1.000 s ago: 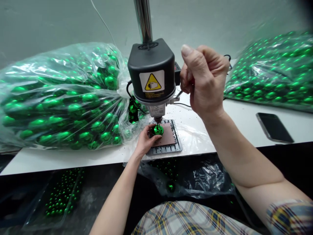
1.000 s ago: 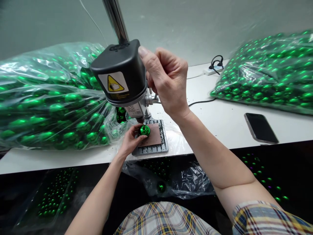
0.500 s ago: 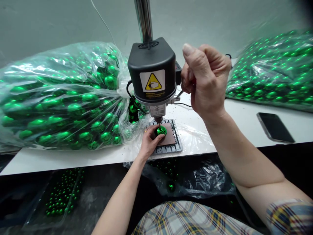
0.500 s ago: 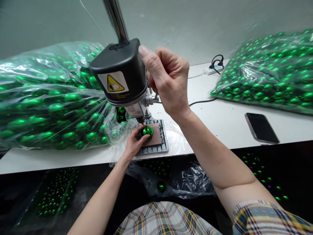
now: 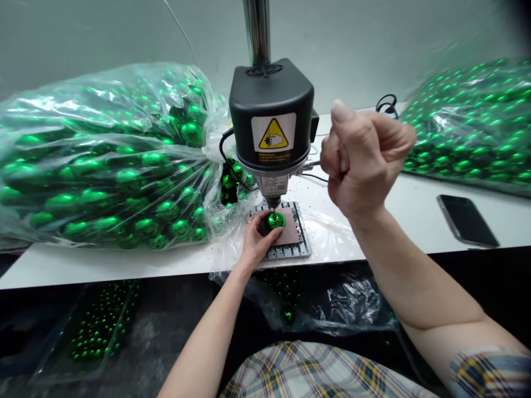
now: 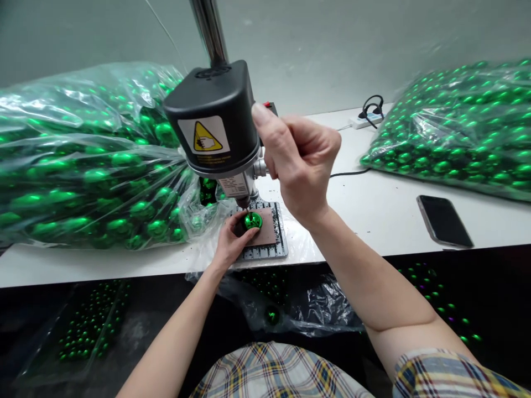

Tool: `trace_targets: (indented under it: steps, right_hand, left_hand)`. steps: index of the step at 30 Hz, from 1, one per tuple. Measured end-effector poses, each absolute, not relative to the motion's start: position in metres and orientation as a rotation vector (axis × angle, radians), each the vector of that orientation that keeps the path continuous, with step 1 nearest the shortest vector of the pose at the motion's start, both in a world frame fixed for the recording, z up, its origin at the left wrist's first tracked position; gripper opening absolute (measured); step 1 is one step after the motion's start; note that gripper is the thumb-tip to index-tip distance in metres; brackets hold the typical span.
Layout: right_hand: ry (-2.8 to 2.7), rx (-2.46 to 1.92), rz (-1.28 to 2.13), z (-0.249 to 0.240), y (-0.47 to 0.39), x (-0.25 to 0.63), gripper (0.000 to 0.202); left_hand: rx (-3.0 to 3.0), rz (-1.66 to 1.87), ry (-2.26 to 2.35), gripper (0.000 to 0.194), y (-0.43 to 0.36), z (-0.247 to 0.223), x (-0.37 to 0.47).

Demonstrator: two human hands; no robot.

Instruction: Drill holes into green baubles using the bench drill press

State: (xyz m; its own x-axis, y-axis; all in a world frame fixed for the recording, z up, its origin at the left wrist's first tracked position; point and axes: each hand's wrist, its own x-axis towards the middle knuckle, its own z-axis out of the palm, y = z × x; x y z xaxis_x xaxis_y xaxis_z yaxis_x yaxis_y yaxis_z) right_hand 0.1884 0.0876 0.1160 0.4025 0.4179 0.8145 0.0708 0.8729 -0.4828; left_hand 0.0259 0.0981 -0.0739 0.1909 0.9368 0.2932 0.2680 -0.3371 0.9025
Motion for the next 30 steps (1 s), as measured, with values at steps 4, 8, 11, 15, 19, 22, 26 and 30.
trace_targets:
  steps: [4, 8, 11, 15, 19, 22, 26, 30]
  right_hand:
    - [-1.155, -0.524, 0.238, 0.103, 0.073, 0.186, 0.055]
    - [-1.214, -0.477, 0.218, 0.09, 0.064, 0.186, 0.054]
    - [-1.256, -0.505, 0.171, 0.081, 0.062, 0.187, 0.055]
    - [-1.306, -0.459, 0.096, 0.068, 0.064, 0.191, 0.05]
    - [-1.424, -0.362, 0.028, 0.057, 0.065, 0.197, 0.048]
    - [-1.483, -0.342, 0.018, 0.054, 0.065, 0.199, 0.045]
    - [-1.525, -0.284, -0.002, 0.054, 0.066, 0.198, 0.045]
    - [-1.526, -0.247, -0.054, 0.048, 0.069, 0.198, 0.047]
  left_hand:
    - [1.76, 1.178, 1.126, 0.046, 0.099, -0.076, 0.026]
    - [1.773, 1.167, 1.124, 0.047, 0.099, -0.077, 0.026]
    - [1.775, 1.161, 1.123, 0.048, 0.099, -0.076, 0.026]
    - [1.768, 1.163, 1.124, 0.048, 0.098, -0.074, 0.026]
    - [1.767, 1.17, 1.118, 0.048, 0.098, -0.074, 0.026]
    - [1.78, 1.168, 1.122, 0.047, 0.098, -0.074, 0.026]
    - [1.793, 1.159, 1.134, 0.047, 0.097, -0.072, 0.025]
    - [1.775, 1.161, 1.124, 0.046, 0.096, -0.07, 0.026]
